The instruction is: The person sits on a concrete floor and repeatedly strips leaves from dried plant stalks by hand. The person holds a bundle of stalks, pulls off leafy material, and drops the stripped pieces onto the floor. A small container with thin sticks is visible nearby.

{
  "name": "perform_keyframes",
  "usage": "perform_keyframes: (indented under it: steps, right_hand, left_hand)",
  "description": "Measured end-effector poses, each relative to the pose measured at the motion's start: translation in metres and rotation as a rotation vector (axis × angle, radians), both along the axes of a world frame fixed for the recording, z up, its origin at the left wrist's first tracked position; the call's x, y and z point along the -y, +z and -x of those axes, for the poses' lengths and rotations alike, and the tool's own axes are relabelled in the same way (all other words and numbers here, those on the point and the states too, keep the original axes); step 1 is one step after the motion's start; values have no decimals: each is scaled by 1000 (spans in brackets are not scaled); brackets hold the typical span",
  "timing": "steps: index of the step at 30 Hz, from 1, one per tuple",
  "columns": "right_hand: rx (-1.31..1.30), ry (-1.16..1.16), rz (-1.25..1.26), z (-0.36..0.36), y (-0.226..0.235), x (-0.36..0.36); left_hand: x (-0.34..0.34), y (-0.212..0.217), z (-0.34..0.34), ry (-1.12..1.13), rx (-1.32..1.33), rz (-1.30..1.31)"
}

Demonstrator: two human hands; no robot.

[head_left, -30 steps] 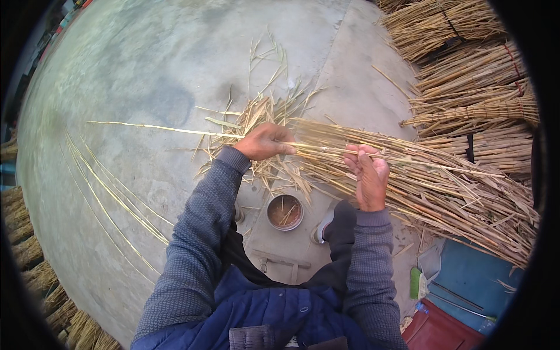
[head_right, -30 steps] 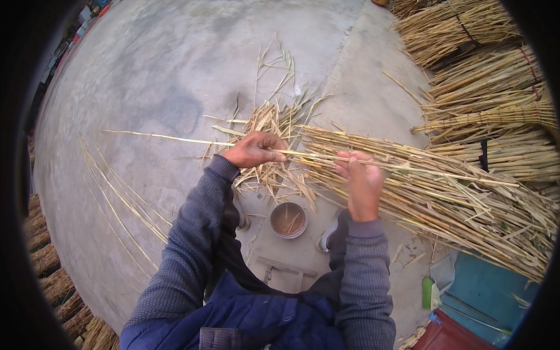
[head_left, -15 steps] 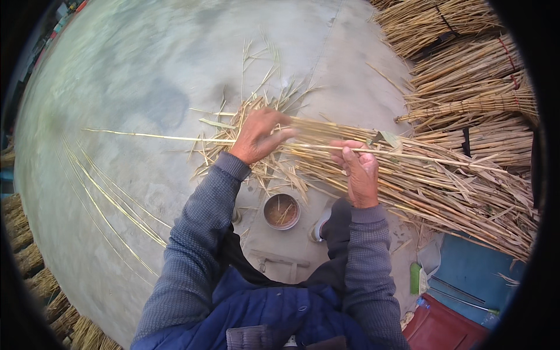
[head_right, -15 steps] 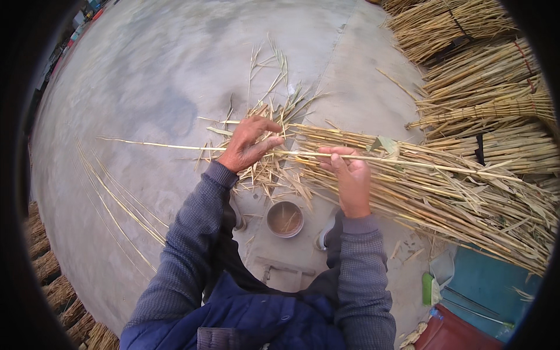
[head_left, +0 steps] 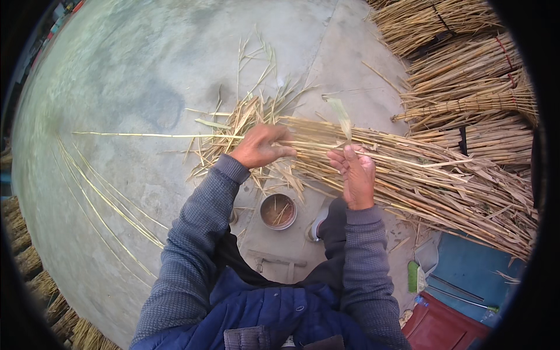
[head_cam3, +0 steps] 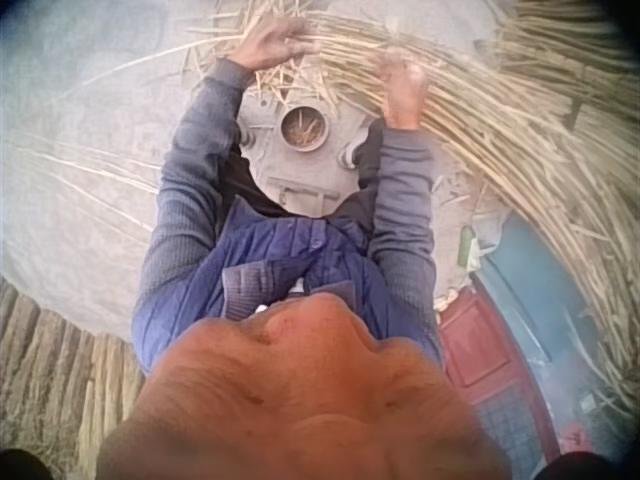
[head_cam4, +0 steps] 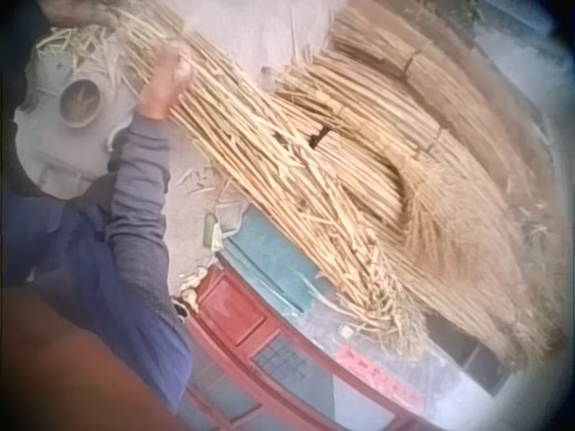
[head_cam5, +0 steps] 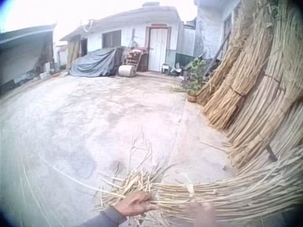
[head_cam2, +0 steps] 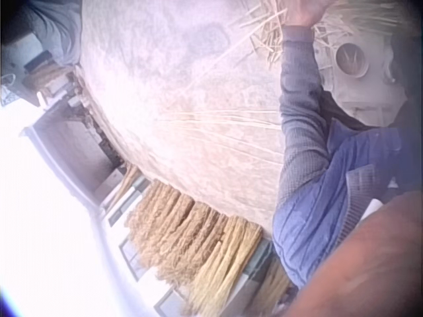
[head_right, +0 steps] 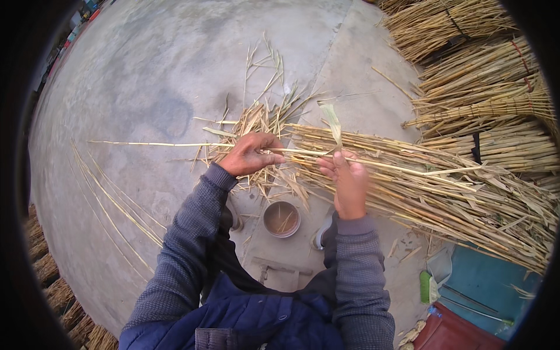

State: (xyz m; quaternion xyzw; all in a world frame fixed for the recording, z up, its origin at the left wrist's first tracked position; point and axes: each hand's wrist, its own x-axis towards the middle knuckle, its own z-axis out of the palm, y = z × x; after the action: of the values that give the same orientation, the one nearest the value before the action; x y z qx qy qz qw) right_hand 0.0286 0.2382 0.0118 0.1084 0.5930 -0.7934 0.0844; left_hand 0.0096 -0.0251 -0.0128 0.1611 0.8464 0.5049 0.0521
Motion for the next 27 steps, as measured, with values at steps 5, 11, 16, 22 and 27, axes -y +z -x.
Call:
perform_keyframes:
  steps: [5, 11, 16, 22, 27]
  right_hand:
    - [25, 53, 25, -6, -2, 17]
    - [95, -5, -12, -11, -2, 18]
    - [79, -32, -18, -5, -5, 6]
    - [60, -47, -28, -1, 2, -1]
    - [63, -21, -23, -1, 6, 0]
  left_hand:
    - [-42, -6, -3, 107, -183, -110]
    - [-36, -3, 1, 231, 51, -337]
    - [-3, -15, 9, 13, 140, -96]
    - [20, -34, 10, 17, 225, -248]
    - [17, -24, 7, 126, 445, -370]
